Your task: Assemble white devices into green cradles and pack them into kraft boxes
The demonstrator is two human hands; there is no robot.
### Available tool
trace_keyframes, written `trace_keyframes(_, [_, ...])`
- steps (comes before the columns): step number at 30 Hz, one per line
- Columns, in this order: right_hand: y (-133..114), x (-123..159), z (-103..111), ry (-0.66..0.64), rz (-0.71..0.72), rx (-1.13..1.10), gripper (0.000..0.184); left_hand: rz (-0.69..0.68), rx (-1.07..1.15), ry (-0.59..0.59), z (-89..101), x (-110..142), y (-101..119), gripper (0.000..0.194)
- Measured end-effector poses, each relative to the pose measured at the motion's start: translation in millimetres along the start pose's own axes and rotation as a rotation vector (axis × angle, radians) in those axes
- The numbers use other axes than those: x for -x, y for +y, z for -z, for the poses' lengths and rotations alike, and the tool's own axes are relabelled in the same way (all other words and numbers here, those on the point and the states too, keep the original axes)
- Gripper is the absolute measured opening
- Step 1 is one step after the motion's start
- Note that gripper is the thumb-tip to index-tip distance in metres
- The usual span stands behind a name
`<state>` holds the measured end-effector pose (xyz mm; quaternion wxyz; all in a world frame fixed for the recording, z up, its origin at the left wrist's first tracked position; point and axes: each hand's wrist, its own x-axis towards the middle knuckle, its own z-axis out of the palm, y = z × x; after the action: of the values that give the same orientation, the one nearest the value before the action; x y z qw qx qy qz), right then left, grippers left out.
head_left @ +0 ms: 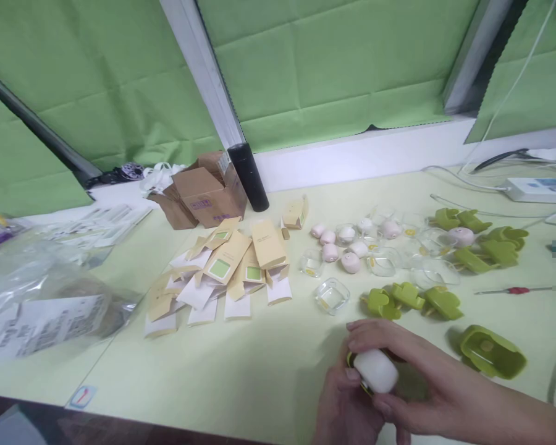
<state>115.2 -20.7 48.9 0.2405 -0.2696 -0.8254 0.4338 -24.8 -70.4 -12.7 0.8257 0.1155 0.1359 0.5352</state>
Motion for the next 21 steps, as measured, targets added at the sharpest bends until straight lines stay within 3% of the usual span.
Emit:
trace_keyframes(3, [-3.0, -1.3, -1.4, -0.027, 0.01, -0.044, 0.036, -0.018, -0.018, 0.048, 2.5, 1.7, -1.6, 0.019])
trace_keyframes(7, [-0.3, -0.6, -7.0, -0.034, 0.022, 0.057, 0.041, -0.027, -0.03, 0.148, 2.7, 3.5, -1.6, 0.032])
trace_keyframes(14, [9.9, 1.4, -17.7, 0.065, 0.099, 0.166, 0.034, 0.02, -0.038, 0.204, -7.2, -1.4, -1.7, 0.037])
trace_keyframes(18, [10.7, -0.3, -13.4, 0.044, 0.092, 0.145, 0.033, 0.036, -0.022, 0.165, -5.4, -3.1, -0.6, 0.032])
trace_keyframes(21, [11.2, -1.8, -4.8, -0.041, 0.041, 0.089, 0.029, 0.1, -0.057, 0.112, -0.2, -2.5, 0.4, 0.026])
